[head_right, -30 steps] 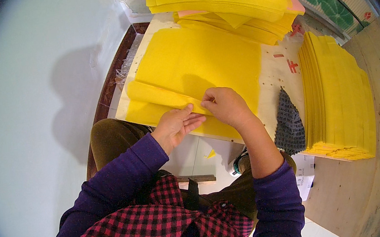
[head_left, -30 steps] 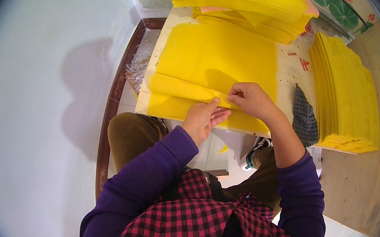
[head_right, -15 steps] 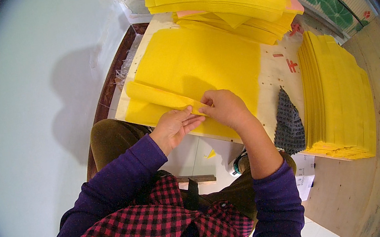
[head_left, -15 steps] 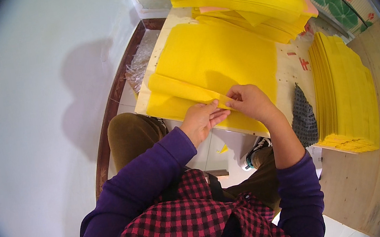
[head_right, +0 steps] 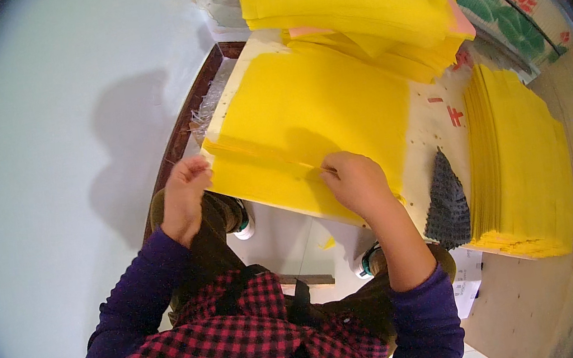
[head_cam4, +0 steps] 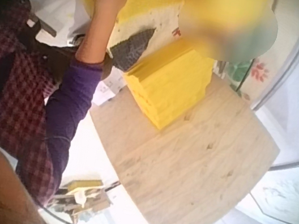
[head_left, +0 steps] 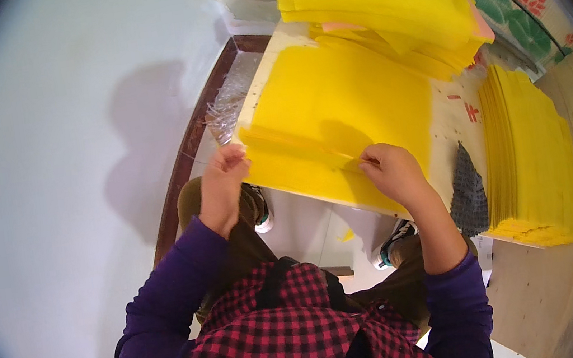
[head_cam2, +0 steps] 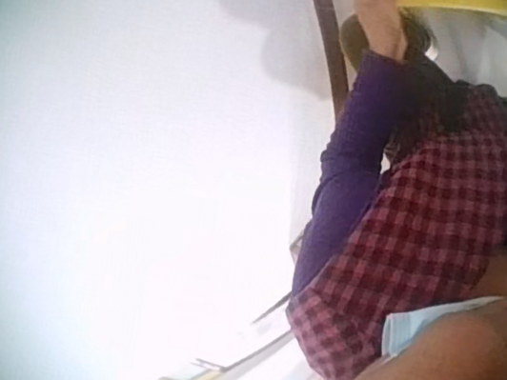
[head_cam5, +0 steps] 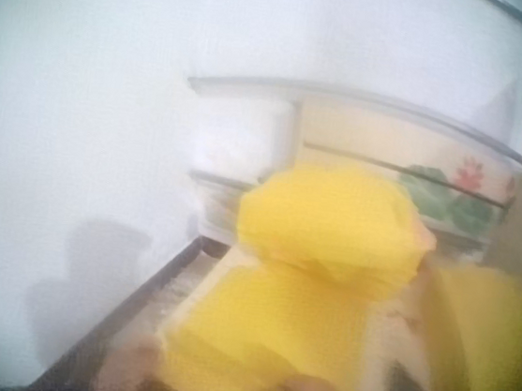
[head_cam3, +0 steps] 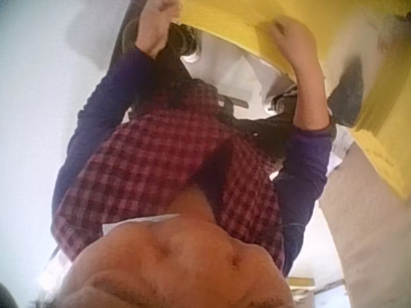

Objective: The person folds multiple yellow fabric sheets on a table, aligning edges and pressing creases. They stack the folded pieces and continue folding additional sheets from a nearby pile.

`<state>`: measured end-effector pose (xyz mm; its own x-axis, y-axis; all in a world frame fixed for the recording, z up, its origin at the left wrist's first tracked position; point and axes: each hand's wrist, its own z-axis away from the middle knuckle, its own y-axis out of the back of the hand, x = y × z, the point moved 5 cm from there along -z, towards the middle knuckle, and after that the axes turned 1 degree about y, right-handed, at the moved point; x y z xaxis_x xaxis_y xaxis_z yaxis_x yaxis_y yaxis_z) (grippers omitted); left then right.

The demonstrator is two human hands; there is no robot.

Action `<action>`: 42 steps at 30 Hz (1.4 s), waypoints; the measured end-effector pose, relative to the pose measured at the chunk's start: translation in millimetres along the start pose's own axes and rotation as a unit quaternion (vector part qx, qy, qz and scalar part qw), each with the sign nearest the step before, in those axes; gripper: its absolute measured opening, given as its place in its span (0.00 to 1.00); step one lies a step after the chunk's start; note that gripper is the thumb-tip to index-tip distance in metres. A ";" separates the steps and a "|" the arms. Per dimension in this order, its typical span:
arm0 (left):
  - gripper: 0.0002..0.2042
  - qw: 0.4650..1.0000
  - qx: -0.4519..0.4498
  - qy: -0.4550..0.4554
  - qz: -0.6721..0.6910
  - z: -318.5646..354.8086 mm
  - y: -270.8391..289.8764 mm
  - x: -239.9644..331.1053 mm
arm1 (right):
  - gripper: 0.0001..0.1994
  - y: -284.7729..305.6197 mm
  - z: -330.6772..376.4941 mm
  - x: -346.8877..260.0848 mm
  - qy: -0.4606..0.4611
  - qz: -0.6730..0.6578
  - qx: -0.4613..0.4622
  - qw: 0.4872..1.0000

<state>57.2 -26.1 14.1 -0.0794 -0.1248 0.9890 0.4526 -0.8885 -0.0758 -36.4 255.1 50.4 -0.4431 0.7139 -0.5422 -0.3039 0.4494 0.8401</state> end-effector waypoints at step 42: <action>0.07 0.928 -0.282 -0.029 -0.242 -97.6 1.9 -12.5 | 0.09 11.0 70.4 74.6 -0.001 -0.080 0.129 0.988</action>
<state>-27.6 -69.3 -10.8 -0.0969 0.3591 0.9283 -0.1617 -0.9259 0.3413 -13.5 351.1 20.5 -0.4055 0.6232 -0.6687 -0.1444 0.6787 0.7201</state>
